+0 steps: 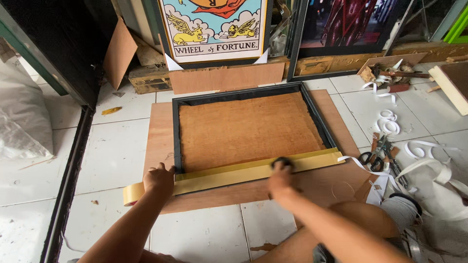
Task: The person applies adhesive tape to the edges of a picture frame using a roll of tape and a cloth to press it down.
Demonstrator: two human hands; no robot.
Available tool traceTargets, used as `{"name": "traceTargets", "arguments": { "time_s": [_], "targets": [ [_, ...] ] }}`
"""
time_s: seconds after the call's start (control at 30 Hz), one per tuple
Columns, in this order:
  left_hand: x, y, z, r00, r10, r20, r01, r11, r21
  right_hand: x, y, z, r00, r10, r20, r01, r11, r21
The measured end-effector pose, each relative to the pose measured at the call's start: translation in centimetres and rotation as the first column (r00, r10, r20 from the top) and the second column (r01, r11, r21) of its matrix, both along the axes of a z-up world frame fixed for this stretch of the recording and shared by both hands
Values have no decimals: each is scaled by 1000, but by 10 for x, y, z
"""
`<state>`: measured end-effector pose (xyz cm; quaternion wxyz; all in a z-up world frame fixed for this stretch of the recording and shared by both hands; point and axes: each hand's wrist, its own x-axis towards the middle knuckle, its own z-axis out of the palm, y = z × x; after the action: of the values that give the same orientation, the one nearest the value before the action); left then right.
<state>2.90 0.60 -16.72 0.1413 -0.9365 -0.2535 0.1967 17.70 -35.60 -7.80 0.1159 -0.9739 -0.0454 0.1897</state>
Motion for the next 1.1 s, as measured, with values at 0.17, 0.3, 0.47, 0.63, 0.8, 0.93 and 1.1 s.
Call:
{"name": "traceTargets", "arguments": {
  "time_s": [0.17,0.3,0.47,0.63,0.8,0.93,1.1],
  "targets": [
    [12,-23,24,999,-35,-12,35,999,7,225,-218,-168,984,-69,166,108,966,-236],
    [26,-41,24,996,-81,-30,82,996,20,280,-238,-222,987,132,91,-76,884,-461],
    [25,-20,10,996,-92,15,92,995,-29,99,-59,-208,906,378,187,-331,912,-240],
    [22,-20,11,997,-62,40,65,995,-71,-78,99,-75,531,761,373,-795,600,-94],
    [30,-4,-29,997,-78,14,79,994,-71,-117,163,-20,509,836,206,-831,540,-135],
    [26,-15,3,998,-53,22,55,994,-94,-130,160,-41,493,848,196,-843,521,-132],
    [30,-18,2,999,-38,-6,38,996,-81,-126,167,-26,500,842,203,-840,529,-123]
  ]
}}
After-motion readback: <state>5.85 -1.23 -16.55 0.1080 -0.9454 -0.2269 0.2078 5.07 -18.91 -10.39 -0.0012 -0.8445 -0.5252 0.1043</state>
